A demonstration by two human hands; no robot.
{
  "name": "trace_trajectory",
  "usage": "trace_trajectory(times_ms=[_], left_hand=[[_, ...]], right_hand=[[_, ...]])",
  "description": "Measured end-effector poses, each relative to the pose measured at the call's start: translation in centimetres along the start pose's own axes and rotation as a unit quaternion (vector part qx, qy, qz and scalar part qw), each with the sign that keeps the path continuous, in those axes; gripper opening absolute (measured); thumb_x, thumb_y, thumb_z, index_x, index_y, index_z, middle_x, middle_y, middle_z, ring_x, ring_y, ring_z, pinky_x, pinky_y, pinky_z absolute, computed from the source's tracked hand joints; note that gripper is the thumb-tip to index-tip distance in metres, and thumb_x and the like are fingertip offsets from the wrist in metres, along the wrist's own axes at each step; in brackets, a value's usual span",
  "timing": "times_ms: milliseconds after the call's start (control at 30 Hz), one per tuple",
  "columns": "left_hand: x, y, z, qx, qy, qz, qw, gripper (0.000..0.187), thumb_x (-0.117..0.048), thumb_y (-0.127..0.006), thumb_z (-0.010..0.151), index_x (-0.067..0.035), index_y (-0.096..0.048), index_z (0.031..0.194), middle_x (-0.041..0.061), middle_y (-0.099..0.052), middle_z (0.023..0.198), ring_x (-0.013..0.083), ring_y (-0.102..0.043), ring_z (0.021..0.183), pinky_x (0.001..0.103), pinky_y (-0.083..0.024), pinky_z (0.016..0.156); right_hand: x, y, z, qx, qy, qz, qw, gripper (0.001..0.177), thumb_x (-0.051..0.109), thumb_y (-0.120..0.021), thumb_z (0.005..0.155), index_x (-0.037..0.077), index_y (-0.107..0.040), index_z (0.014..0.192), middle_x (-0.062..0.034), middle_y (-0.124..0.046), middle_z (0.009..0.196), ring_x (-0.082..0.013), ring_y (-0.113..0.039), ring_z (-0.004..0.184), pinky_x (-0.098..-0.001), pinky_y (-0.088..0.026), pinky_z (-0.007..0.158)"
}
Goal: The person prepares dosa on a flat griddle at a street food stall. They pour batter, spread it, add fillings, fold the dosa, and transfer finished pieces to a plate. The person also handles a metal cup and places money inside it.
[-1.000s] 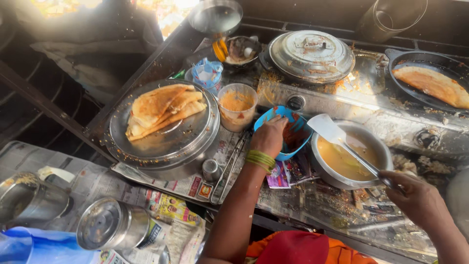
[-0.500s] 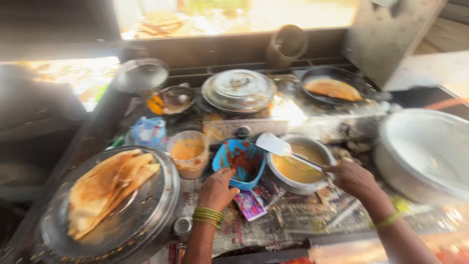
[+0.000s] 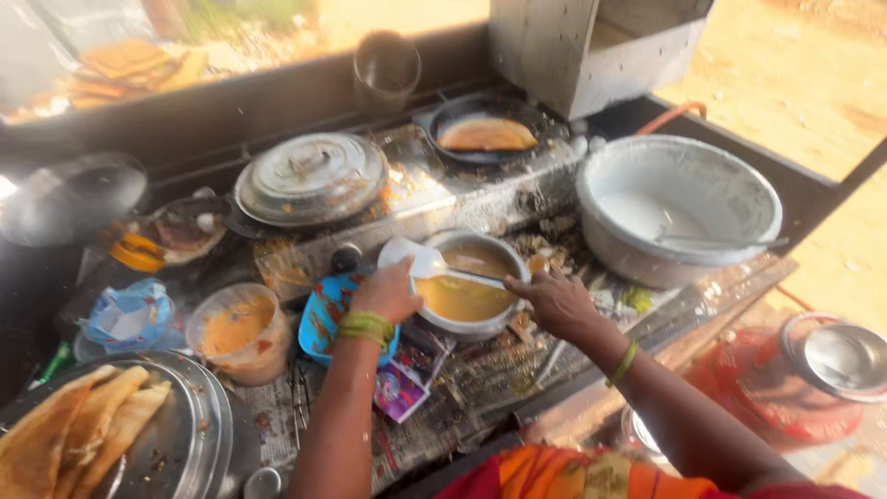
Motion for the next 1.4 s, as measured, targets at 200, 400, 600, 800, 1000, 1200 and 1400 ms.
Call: trace_trajectory(times_ms=[200,400,600,800,1000,1200,1400], left_hand=[[1.6,-2.8,9.3,-0.073,-0.098,0.011,0.992,0.066,-0.035,-0.080,0.079,-0.010,-0.060,0.137,0.019,-0.063,0.136,0.0375,-0.060,0.123,0.047,-0.047,0.104],[3.3,-1.9,15.6,-0.108,-0.012,0.027,0.994,0.048,-0.016,-0.056,0.091,-0.013,-0.064,0.138,0.018,-0.064,0.138,0.0366,-0.060,0.126,0.047,-0.046,0.108],[1.9,-5.1,18.5,-0.178,0.057,0.227,0.956,0.052,-0.021,-0.066,0.074,-0.008,-0.066,0.124,0.017,-0.061,0.142,0.0365,-0.062,0.121,0.051,-0.052,0.088],[-2.9,-1.6,20.0,0.056,0.193,0.258,0.945,0.031,-0.025,-0.064,0.089,-0.014,-0.076,0.115,0.012,-0.074,0.121,0.0302,-0.072,0.112,0.044,-0.057,0.091],[-3.9,1.8,20.6,0.090,0.195,0.231,0.949,0.031,-0.026,-0.069,0.082,-0.011,-0.077,0.109,0.016,-0.072,0.117,0.0331,-0.070,0.110,0.044,-0.057,0.091],[-1.7,-0.1,19.2,-0.003,0.204,0.210,0.956,0.030,-0.023,-0.059,0.094,-0.013,-0.079,0.113,0.017,-0.074,0.122,0.0355,-0.070,0.115,0.045,-0.056,0.098],[-1.0,-4.5,16.0,-0.147,0.161,0.184,0.958,0.047,-0.019,-0.050,0.096,-0.015,-0.055,0.143,0.011,-0.047,0.153,0.0293,-0.057,0.131,0.046,-0.055,0.092]], right_hand=[[-2.9,-1.2,0.8,-0.030,0.075,0.105,0.991,0.042,0.025,-0.061,0.100,0.033,-0.063,0.140,-0.0068,-0.068,0.104,-0.0231,-0.066,0.080,-0.0378,-0.055,0.068],[-7.8,5.9,0.6,-0.010,0.037,0.157,0.987,0.032,0.025,-0.065,0.093,0.036,-0.076,0.122,0.0010,-0.076,0.099,-0.0146,-0.067,0.078,-0.0328,-0.056,0.062],[-17.8,9.0,-1.2,-0.048,-0.058,0.161,0.984,0.030,0.024,-0.073,0.088,0.032,-0.080,0.115,0.0024,-0.079,0.090,-0.0145,-0.070,0.070,-0.0309,-0.056,0.065],[-20.7,10.3,-0.1,-0.169,-0.075,0.216,0.959,0.026,0.019,-0.075,0.088,0.025,-0.080,0.113,0.0000,-0.076,0.091,-0.0162,-0.068,0.071,-0.0349,-0.053,0.064],[-20.6,14.3,3.6,-0.231,-0.068,0.092,0.966,0.024,0.024,-0.067,0.097,0.025,-0.080,0.117,0.0002,-0.078,0.108,-0.0208,-0.072,0.085,-0.0365,-0.055,0.068],[-19.5,19.8,5.0,-0.143,-0.036,-0.036,0.988,0.043,0.010,-0.059,0.092,0.037,-0.077,0.120,0.0027,-0.079,0.099,-0.0220,-0.072,0.079,-0.0382,-0.053,0.064],[-16.6,22.4,4.9,-0.141,-0.002,-0.088,0.986,0.045,0.008,-0.058,0.087,0.037,-0.079,0.115,-0.0029,-0.077,0.098,-0.0253,-0.071,0.071,-0.0378,-0.053,0.057]])
Point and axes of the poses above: each hand's wrist, its own z-axis towards the middle knuckle, its own y-axis out of the back of the hand, x = y × z, the point moved 3 cm from there along z, towards the middle knuckle
